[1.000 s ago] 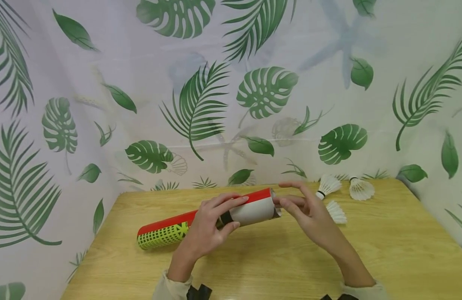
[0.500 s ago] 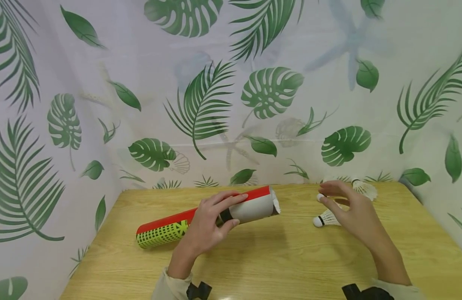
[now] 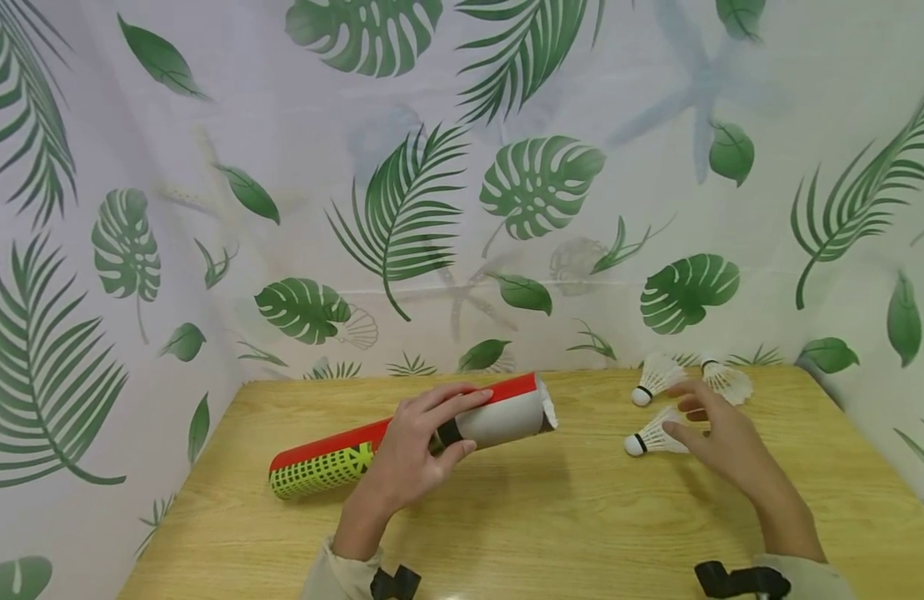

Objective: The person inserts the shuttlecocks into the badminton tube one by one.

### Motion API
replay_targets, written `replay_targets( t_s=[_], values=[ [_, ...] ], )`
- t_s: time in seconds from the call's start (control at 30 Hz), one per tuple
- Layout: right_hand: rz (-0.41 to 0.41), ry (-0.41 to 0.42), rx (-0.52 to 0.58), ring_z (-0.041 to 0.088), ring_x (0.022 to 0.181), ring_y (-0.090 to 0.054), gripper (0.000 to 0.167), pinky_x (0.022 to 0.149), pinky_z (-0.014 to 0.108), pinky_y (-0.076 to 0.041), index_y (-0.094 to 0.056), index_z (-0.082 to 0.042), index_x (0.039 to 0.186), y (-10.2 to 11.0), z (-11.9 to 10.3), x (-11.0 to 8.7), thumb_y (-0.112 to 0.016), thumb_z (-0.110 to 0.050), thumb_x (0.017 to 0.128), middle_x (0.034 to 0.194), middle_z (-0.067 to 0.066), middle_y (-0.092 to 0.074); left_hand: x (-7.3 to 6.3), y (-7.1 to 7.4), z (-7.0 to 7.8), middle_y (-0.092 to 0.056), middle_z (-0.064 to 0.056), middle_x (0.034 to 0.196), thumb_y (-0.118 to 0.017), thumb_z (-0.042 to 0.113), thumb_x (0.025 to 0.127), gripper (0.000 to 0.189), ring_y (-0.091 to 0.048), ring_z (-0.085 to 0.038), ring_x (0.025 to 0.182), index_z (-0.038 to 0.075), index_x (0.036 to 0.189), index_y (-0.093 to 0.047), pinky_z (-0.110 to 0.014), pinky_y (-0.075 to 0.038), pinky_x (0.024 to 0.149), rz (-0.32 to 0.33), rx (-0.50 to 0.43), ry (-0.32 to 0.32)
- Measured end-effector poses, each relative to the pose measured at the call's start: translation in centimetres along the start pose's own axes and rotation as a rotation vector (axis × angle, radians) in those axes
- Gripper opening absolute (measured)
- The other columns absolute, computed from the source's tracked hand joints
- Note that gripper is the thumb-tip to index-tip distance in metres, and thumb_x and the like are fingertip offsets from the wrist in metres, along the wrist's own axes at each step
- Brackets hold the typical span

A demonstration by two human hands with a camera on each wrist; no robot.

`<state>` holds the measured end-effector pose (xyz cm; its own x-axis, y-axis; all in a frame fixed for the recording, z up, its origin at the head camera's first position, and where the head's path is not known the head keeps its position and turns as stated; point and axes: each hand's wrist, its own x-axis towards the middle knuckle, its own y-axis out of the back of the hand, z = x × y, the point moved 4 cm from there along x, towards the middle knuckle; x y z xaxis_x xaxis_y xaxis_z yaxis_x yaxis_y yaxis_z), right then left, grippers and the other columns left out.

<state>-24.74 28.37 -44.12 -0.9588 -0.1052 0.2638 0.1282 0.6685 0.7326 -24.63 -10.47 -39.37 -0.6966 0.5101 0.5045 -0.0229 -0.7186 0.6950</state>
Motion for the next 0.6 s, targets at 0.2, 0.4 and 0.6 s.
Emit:
replay_targets(
  t_s=[0.2, 0.4, 0.6],
  values=[
    [-0.088, -0.039, 0.056, 0.058, 0.112, -0.058, 0.041, 0.086, 0.065, -0.051, -0.046, -0.004, 0.135, -1.0, 1.5, -0.1, -0.066, -0.010, 0.100, 0.130, 0.037, -0.055, 0.0, 0.0, 0.0, -0.056, -0.001, 0.146, -0.081, 0.014, 0.088, 0.065, -0.052, -0.017, 0.134, 0.035, 0.145, -0.059, -0.059, -0.040, 0.101, -0.006, 0.001, 0.001],
    [-0.097, -0.065, 0.065, 0.061, 0.115, -0.056, 0.037, 0.083, 0.064, -0.051, -0.047, -0.004, 0.134, -1.6, 2.2, -0.2, -0.064, -0.010, 0.101, 0.138, 0.039, -0.049, -0.1, 0.0, 0.0, -0.056, -0.001, 0.146, -0.081, 0.014, 0.088, 0.065, -0.052, -0.018, 0.134, 0.036, 0.145, -0.058, -0.059, -0.040, 0.101, -0.006, 0.002, 0.004],
    [-0.098, -0.107, 0.135, 0.015, 0.058, -0.050, 0.034, 0.054, 0.031, -0.041, -0.049, -0.007, 0.132, -1.9, 2.2, -0.2, -0.062, -0.006, 0.101, 0.076, 0.010, -0.058, 0.0, -0.1, 0.0, -0.055, 0.005, 0.146, -0.081, 0.015, 0.088, 0.065, -0.052, -0.016, 0.133, 0.037, 0.146, -0.058, -0.057, -0.040, 0.100, -0.003, 0.000, 0.006]
  ],
)
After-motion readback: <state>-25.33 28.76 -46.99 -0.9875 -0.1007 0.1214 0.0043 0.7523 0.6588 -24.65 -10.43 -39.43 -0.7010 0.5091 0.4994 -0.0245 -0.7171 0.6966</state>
